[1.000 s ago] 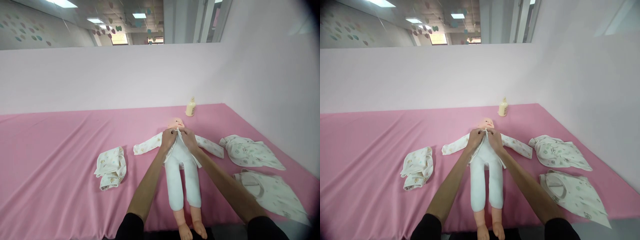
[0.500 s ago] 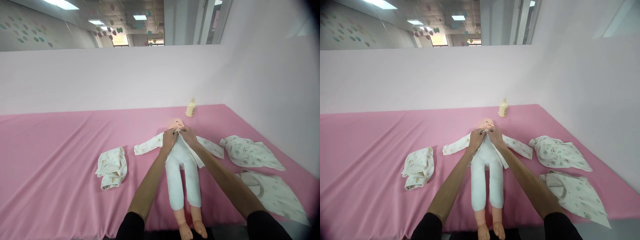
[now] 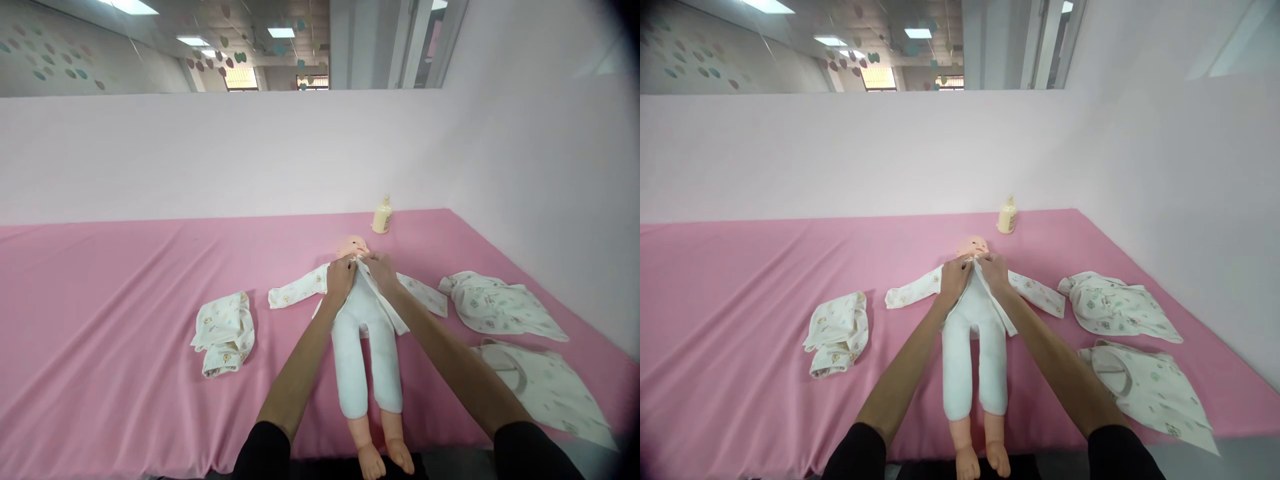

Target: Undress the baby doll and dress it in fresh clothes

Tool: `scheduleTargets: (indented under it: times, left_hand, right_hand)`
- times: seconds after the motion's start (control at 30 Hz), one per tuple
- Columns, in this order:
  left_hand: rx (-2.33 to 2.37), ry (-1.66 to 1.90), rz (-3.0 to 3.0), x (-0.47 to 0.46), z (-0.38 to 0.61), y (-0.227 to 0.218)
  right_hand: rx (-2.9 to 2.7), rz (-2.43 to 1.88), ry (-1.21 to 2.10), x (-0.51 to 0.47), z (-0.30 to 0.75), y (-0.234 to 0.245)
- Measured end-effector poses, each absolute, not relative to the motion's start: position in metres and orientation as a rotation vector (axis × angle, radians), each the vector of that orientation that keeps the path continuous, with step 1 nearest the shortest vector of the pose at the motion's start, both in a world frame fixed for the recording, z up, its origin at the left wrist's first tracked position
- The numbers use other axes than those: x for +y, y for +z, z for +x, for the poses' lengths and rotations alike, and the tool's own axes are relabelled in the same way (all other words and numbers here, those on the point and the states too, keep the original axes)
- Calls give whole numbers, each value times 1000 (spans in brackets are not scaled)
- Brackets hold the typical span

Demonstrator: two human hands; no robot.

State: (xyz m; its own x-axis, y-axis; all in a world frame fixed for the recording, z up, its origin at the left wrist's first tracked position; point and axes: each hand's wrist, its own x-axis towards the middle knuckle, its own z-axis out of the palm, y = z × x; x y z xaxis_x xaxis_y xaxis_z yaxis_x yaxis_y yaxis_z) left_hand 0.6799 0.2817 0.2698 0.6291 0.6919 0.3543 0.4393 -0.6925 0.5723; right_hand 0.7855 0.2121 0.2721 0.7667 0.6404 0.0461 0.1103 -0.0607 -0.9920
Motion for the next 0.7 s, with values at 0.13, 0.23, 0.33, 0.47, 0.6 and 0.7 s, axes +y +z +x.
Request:
scheduleTargets:
  times: [0.13, 0.23, 0.33, 0.47, 0.6, 0.7]
  left_hand:
    - [859, 774, 2412, 280, 680, 272]
    - [861, 765, 2407, 279, 680, 272]
    - [870, 772, 2424, 278, 680, 270]
    - [866, 778, 2501, 275, 679, 268]
    - [902, 759, 2538, 273, 679, 268]
    - [898, 769, 2518, 272, 679, 268]
  right_hand:
    - [-615, -1592, 477, 212, 785, 272]
    - [-618, -1601, 466, 213, 784, 271]
    - [-629, -1622, 439, 213, 782, 272]
    - [-710, -1662, 369, 214, 777, 273]
    - [-752, -1670, 324, 214, 770, 272]
    - [-763, -1689, 312, 212, 765, 269]
